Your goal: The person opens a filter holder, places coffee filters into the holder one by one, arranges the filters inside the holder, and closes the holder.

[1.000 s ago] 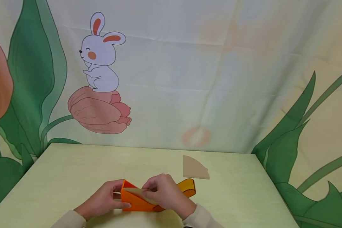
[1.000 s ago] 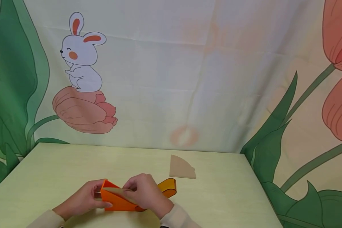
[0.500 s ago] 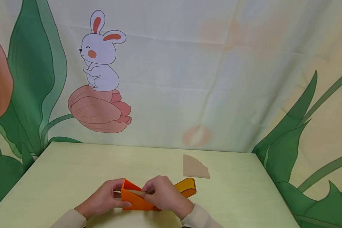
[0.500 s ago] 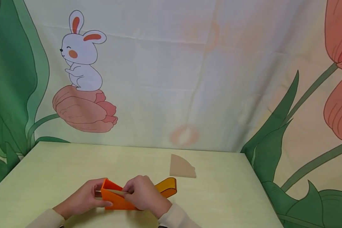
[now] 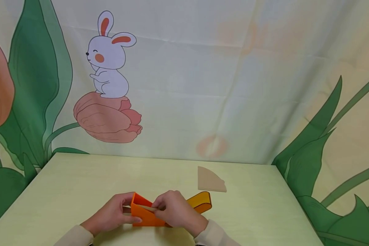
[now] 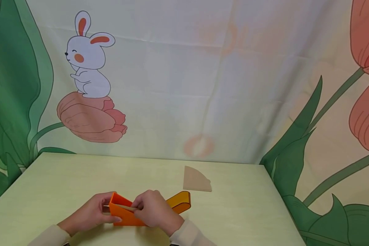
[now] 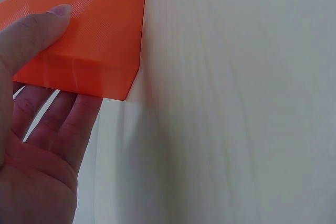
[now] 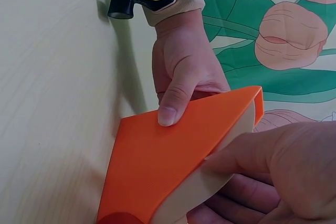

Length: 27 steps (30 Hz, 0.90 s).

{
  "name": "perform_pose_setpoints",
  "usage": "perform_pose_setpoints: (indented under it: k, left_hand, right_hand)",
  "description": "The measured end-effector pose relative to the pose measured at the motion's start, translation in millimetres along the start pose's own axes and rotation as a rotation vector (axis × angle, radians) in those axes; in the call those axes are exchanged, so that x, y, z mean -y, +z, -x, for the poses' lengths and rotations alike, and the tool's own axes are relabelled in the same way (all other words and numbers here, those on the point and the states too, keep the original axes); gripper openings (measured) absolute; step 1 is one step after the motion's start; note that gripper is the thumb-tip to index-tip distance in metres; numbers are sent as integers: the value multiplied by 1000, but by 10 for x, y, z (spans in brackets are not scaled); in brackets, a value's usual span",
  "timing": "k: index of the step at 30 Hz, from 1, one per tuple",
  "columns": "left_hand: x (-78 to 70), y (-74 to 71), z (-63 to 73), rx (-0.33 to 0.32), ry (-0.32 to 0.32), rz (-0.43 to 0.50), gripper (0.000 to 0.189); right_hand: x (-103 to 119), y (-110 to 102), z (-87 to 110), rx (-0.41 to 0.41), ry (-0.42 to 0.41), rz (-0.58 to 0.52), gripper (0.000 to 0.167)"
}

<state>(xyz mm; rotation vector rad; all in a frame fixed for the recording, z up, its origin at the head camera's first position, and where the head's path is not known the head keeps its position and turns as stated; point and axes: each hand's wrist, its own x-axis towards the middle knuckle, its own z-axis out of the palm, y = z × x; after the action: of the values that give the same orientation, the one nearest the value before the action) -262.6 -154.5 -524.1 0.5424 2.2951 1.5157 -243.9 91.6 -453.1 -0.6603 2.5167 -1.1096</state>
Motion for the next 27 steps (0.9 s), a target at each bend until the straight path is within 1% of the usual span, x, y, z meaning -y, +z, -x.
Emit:
perform_pose_setpoints:
  k: [13,20,27]
  left_hand:
    - [-25,6,7,-1,-9,2,47]
    - [-30,6,11,1,-5,10,48]
    - [-24,3,7,-1,-14,3,48]
  right_hand:
    - [-9,-11,-33,53,-14,65,13]
    - [-10,2,-34,74,4,55,15]
    - [-14,4,-44,87,-1,49,17]
